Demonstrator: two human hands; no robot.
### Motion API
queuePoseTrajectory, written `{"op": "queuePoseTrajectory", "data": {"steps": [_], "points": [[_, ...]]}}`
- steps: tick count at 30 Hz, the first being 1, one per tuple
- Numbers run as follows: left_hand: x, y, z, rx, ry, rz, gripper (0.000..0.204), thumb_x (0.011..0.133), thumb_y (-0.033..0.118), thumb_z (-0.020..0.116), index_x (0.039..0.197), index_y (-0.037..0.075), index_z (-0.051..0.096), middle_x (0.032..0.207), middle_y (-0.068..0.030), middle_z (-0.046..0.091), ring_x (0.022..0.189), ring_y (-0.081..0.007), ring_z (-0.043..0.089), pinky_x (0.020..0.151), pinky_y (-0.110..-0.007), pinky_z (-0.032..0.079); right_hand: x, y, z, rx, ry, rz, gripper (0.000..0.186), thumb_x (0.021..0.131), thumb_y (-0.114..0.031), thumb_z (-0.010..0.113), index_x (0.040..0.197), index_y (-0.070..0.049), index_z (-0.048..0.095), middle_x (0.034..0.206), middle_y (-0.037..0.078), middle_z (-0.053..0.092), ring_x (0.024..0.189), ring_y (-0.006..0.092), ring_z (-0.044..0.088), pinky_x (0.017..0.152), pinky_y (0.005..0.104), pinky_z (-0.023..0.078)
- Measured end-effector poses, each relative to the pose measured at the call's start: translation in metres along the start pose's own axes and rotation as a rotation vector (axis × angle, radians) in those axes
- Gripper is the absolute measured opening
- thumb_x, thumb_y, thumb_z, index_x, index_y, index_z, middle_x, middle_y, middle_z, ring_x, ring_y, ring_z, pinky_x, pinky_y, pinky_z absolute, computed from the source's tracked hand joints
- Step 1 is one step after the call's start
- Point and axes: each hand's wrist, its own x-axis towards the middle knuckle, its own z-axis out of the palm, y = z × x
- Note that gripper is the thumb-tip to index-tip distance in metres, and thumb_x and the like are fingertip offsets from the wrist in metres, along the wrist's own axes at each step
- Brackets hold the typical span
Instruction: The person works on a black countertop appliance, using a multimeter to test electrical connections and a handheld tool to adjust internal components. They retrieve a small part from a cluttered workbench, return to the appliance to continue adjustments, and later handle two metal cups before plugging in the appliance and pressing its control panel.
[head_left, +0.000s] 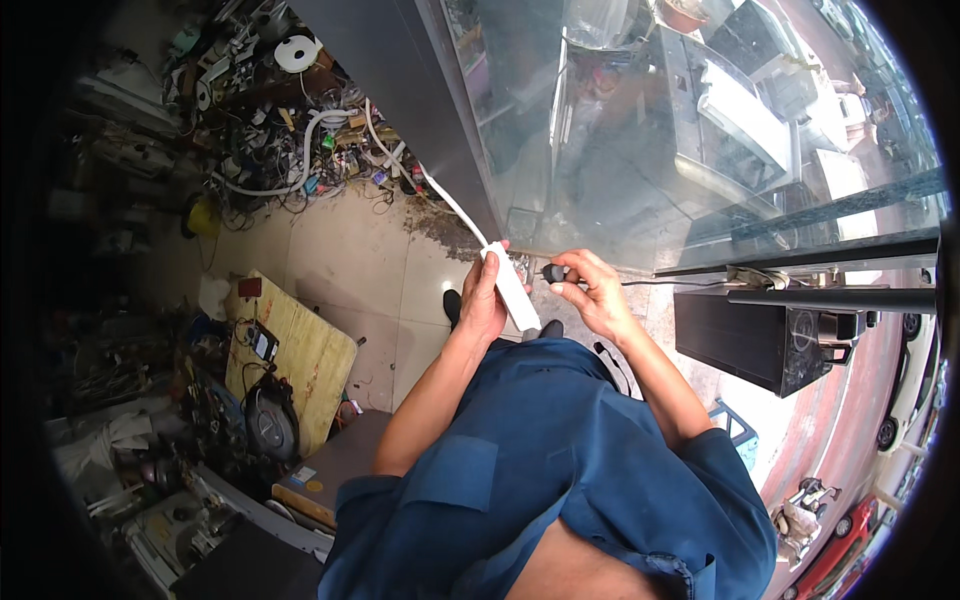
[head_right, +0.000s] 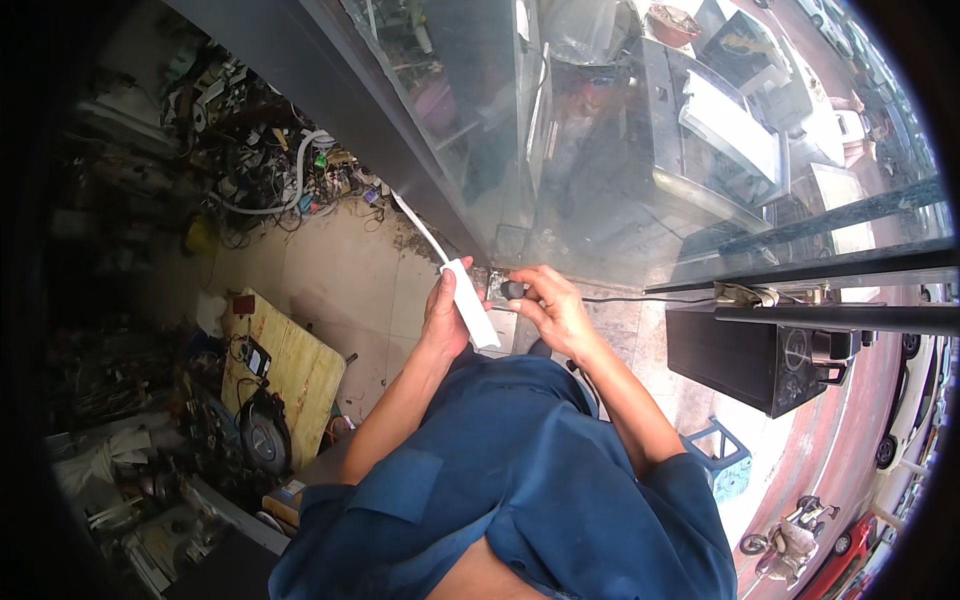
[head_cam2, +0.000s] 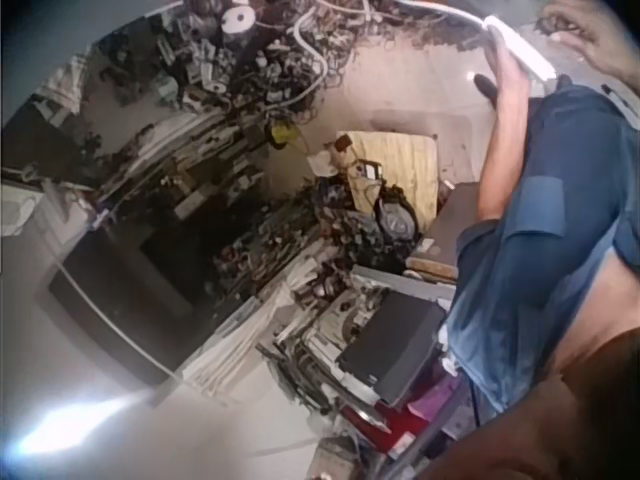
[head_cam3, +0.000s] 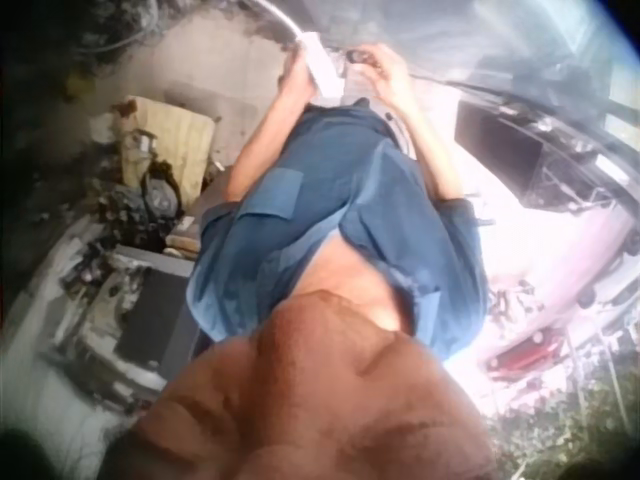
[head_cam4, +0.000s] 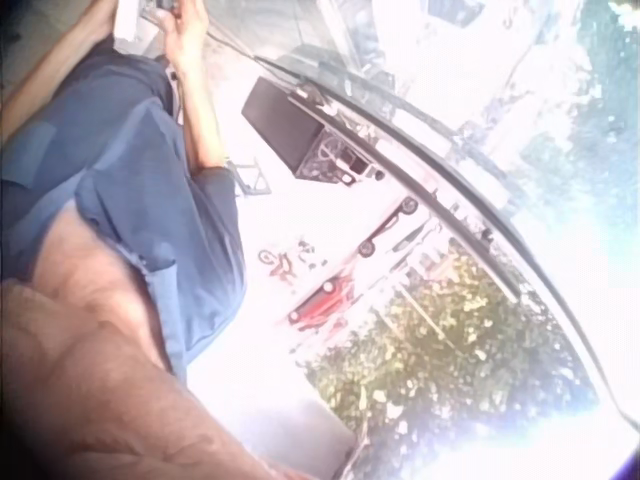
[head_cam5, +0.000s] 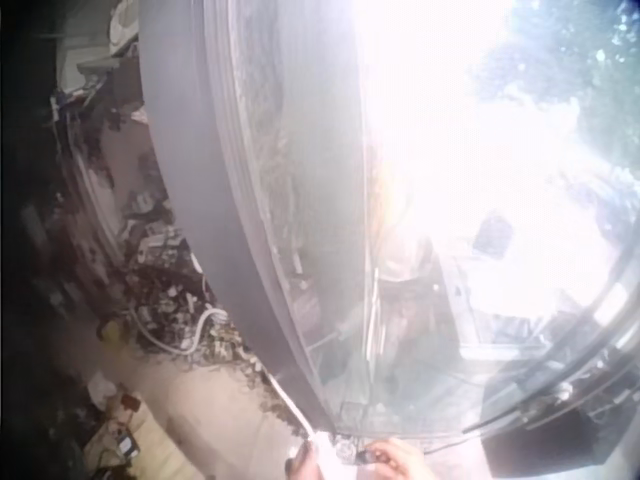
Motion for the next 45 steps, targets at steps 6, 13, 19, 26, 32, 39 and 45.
{"op": "queuePoseTrajectory", "data": {"steps": [6,13,19,26,32,39,45], "points": [[0.009,-0.018,0.003,0.231,0.227,0.141,0.053,0.097,0.045,0.074,0.128,0.007,0.054,0.103,-0.0065,0.068,0.087,-0.0139,0.065,0.075,-0.033,0.056,-0.017,-0.008,-0.013,-0.029,-0.036,-0.075,0.036,0.085,-0.004,0.081,0.118,-0.002,0.067,0.106,0.007,0.065,0.077,0.0161,0.06,0.073,0.0298,0.051],[-0.001,-0.015,0.028,0.192,0.257,0.172,0.047,0.099,0.024,0.075,0.131,0.005,0.047,0.1,-0.0085,0.069,0.08,-0.0181,0.071,0.066,-0.034,0.059,-0.027,-0.01,-0.008,-0.161,-0.215,-0.151,0.035,0.085,-0.013,0.08,0.117,-0.005,0.069,0.114,0.013,0.069,0.092,0.0325,0.071,0.079,0.0407,0.058],[-0.008,-0.02,0.029,0.23,0.187,0.199,0.049,0.101,0.017,0.071,0.142,0.008,0.047,0.11,-0.0069,0.067,0.09,-0.0158,0.069,0.074,-0.031,0.058,-0.036,-0.008,-0.008,-0.221,-0.171,-0.25,0.034,0.085,-0.008,0.079,0.117,-0.005,0.07,0.114,0.013,0.069,0.094,0.0343,0.072,0.078,0.0407,0.059],[-0.014,-0.03,0.032,0.302,0.233,0.24,0.049,0.104,0.015,0.065,0.148,0.009,0.044,0.122,-0.0069,0.063,0.102,-0.0133,0.062,0.082,-0.029,0.054,-0.044,-0.006,-0.002,-0.345,-0.204,-0.398,0.034,0.085,-0.007,0.078,0.118,-0.007,0.07,0.117,0.011,0.069,0.084,0.0323,0.074,0.071,0.039,0.061],[-0.009,-0.029,0.03,0.423,0.236,0.235,0.049,0.109,0.021,0.058,0.151,0.011,0.036,0.13,-0.0098,0.057,0.11,-0.0185,0.059,0.087,-0.033,0.053,-0.043,-0.001,-0.001,-0.457,-0.274,-0.419,0.03,0.091,-0.016,0.072,0.119,-0.007,0.07,0.111,0.011,0.069,0.076,0.0315,0.073,0.066,0.041,0.061],[0.009,-0.046,0.014,0.364,0.124,0.166,0.038,0.111,0.015,0.05,0.146,0.014,0.036,0.125,-0.0073,0.056,0.108,-0.0174,0.059,0.089,-0.036,0.054,-0.044,0.014,0.001,-0.589,-0.325,-0.384,0.035,0.087,-0.013,0.06,0.12,-0.006,0.065,0.105,0.015,0.061,0.073,0.0342,0.071,0.061,0.045,0.059],[0.009,-0.044,0.031,0.526,0.146,0.124,0.043,0.111,0.029,0.052,0.146,0.009,0.036,0.124,-0.0105,0.057,0.105,-0.0212,0.062,0.084,-0.038,0.055,-0.049,0.022,-0.007,-0.465,-0.258,-0.384,0.018,0.084,-0.016,0.064,0.095,-0.002,0.067,0.095,0.019,0.062,0.076,0.038,0.069,0.066,0.0496,0.056]]}}
